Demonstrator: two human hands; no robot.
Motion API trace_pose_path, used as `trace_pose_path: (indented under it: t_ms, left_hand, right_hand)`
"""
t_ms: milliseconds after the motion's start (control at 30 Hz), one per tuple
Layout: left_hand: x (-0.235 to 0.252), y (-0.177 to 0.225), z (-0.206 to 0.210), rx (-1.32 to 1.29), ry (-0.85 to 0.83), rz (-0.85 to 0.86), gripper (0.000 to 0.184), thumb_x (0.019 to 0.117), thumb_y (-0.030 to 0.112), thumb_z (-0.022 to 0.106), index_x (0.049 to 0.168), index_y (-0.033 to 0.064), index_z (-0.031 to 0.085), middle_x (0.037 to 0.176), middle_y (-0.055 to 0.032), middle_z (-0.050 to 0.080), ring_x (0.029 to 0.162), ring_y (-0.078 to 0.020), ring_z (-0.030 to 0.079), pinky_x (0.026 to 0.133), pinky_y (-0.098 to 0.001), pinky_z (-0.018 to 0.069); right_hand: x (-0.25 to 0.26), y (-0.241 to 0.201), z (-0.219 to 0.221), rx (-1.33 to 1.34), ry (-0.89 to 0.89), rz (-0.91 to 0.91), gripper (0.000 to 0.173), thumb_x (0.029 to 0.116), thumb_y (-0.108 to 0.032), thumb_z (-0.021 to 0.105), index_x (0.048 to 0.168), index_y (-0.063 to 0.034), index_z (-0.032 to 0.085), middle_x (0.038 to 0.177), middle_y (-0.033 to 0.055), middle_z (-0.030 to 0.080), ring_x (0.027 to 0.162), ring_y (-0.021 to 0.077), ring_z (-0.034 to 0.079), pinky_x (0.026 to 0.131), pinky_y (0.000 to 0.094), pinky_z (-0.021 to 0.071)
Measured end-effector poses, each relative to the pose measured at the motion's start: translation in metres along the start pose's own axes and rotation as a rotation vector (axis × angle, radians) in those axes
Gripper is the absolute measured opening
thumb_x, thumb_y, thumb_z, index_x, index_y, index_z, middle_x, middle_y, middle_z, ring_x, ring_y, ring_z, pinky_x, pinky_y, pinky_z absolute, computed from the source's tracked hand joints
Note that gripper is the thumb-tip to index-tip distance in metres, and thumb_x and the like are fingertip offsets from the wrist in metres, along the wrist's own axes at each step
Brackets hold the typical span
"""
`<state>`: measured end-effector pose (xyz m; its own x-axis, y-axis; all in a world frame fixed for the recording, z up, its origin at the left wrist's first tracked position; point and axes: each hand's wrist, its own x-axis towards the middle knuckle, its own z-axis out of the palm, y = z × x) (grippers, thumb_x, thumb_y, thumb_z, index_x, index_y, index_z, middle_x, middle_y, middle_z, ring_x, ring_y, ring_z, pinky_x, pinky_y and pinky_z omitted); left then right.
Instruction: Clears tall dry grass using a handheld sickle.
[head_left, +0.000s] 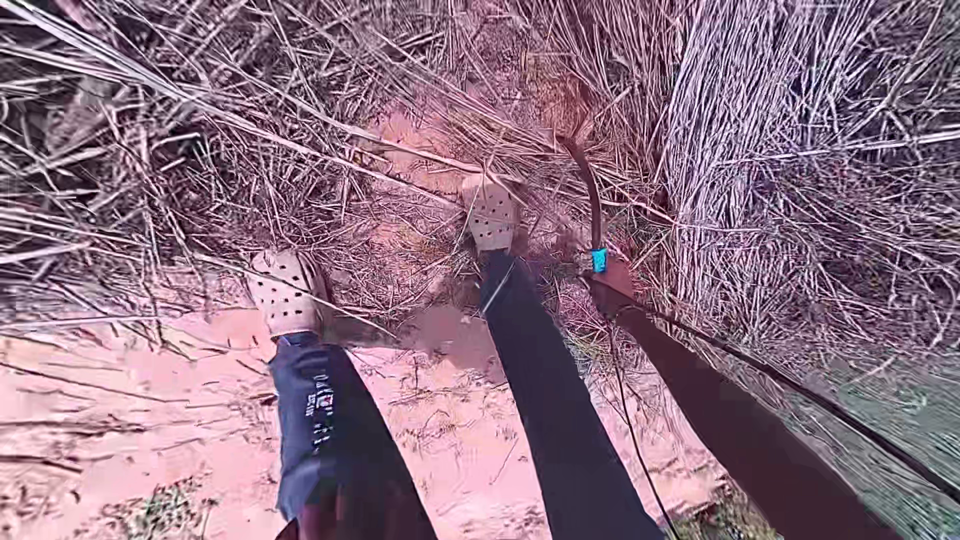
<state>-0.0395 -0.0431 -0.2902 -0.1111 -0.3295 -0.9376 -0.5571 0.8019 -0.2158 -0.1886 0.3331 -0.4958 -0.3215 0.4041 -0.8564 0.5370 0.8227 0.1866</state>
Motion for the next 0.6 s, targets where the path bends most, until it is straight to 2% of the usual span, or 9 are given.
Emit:
trace_pose_path:
  t_ms: [100, 133, 233, 300, 400, 433, 500, 533, 600]
  left_hand:
    - [0.054, 0.035, -0.013, -0.038, -0.086, 0.161, 0.051, 0.1000, 0.036, 0.064, 0.138, 0.0022, 0.062, 0.143, -0.0273, 0.058, 0.139, -0.0487, 0.049, 0.114, -0.0669, 0.0352]
    - [0.082, 0.052, -0.015, -0.080, -0.053, 0.226, 0.047, 0.1011, 0.032, 0.064, 0.137, 0.0014, 0.064, 0.138, -0.0275, 0.062, 0.134, -0.0482, 0.054, 0.111, -0.0665, 0.0396]
    - [0.167, 0.122, -0.024, -0.190, -0.089, 0.252, 0.051, 0.1048, 0.031, 0.058, 0.147, 0.0036, 0.053, 0.146, -0.0281, 0.054, 0.135, -0.0472, 0.053, 0.109, -0.0654, 0.0419]
    - [0.219, 0.165, -0.024, -0.383, -0.085, 0.228, 0.059, 0.1032, 0.029, 0.063, 0.153, 0.0030, 0.043, 0.149, -0.0315, 0.048, 0.134, -0.0497, 0.051, 0.109, -0.0667, 0.0413]
    - [0.266, 0.231, -0.031, -0.575, -0.171, 0.201, 0.074, 0.1017, 0.026, 0.065, 0.160, 0.0010, 0.027, 0.147, -0.0335, 0.050, 0.137, -0.0507, 0.049, 0.112, -0.0651, 0.0388]
    - [0.276, 0.247, -0.030, -0.558, -0.204, 0.205, 0.072, 0.1031, 0.031, 0.063, 0.157, -0.0010, 0.028, 0.142, -0.0325, 0.055, 0.134, -0.0489, 0.053, 0.111, -0.0640, 0.0406]
    - [0.280, 0.265, -0.027, -0.523, -0.227, 0.221, 0.052, 0.1064, 0.029, 0.055, 0.146, -0.0034, 0.048, 0.133, -0.0322, 0.061, 0.127, -0.0482, 0.058, 0.106, -0.0658, 0.0429]
    - [0.279, 0.269, -0.027, -0.498, -0.210, 0.243, 0.043, 0.1081, 0.026, 0.051, 0.138, -0.0038, 0.056, 0.129, -0.0323, 0.063, 0.125, -0.0486, 0.059, 0.105, -0.0667, 0.0432]
    - [0.265, 0.265, -0.037, -0.393, -0.151, 0.320, 0.038, 0.1116, 0.020, 0.042, 0.138, -0.0026, 0.058, 0.129, -0.0341, 0.063, 0.125, -0.0516, 0.059, 0.105, -0.0690, 0.0420]
  right_hand:
    - [-0.042, -0.010, -0.028, 0.114, 0.073, -0.090, 0.039, 0.0970, -0.015, 0.064, 0.129, 0.0070, 0.062, 0.109, 0.0264, 0.069, 0.103, 0.0372, 0.067, 0.095, 0.0543, 0.0501]
    - [-0.046, -0.016, -0.040, 0.152, 0.135, -0.182, 0.038, 0.0955, -0.014, 0.064, 0.126, 0.0082, 0.063, 0.101, 0.0253, 0.070, 0.094, 0.0355, 0.069, 0.088, 0.0532, 0.0527]
    - [-0.041, -0.047, -0.082, 0.288, 0.310, -0.476, 0.031, 0.0913, -0.012, 0.069, 0.114, 0.0078, 0.063, 0.078, 0.0171, 0.065, 0.065, 0.0271, 0.064, 0.064, 0.0496, 0.0535]
    - [-0.044, -0.072, -0.103, 0.353, 0.368, -0.626, 0.028, 0.0875, -0.014, 0.068, 0.110, 0.0010, 0.061, 0.073, 0.0104, 0.062, 0.055, 0.0197, 0.060, 0.051, 0.0415, 0.0508]
    - [-0.070, -0.105, -0.118, 0.670, 0.233, -0.691, 0.023, 0.0825, -0.010, 0.064, 0.105, -0.0122, 0.058, 0.070, -0.0056, 0.061, 0.052, 0.0054, 0.058, 0.046, 0.0245, 0.0524]
    - [-0.083, -0.111, -0.114, 0.857, 0.124, -0.693, 0.021, 0.0812, -0.005, 0.061, 0.099, -0.0151, 0.057, 0.067, -0.0067, 0.062, 0.050, 0.0052, 0.060, 0.045, 0.0231, 0.0537]
    - [-0.113, -0.116, -0.095, 1.192, -0.103, -0.630, 0.016, 0.0841, 0.000, 0.057, 0.091, -0.0146, 0.058, 0.063, -0.0025, 0.063, 0.051, 0.0083, 0.062, 0.049, 0.0247, 0.0566]
    - [-0.126, -0.118, -0.082, 1.332, -0.171, -0.540, 0.014, 0.0843, 0.002, 0.056, 0.089, -0.0118, 0.058, 0.061, 0.0006, 0.063, 0.050, 0.0102, 0.063, 0.050, 0.0260, 0.0573]
    - [-0.148, -0.124, -0.060, 1.513, -0.214, -0.301, 0.012, 0.0841, 0.005, 0.053, 0.089, -0.0058, 0.054, 0.058, 0.0033, 0.060, 0.048, 0.0119, 0.062, 0.048, 0.0269, 0.0568]
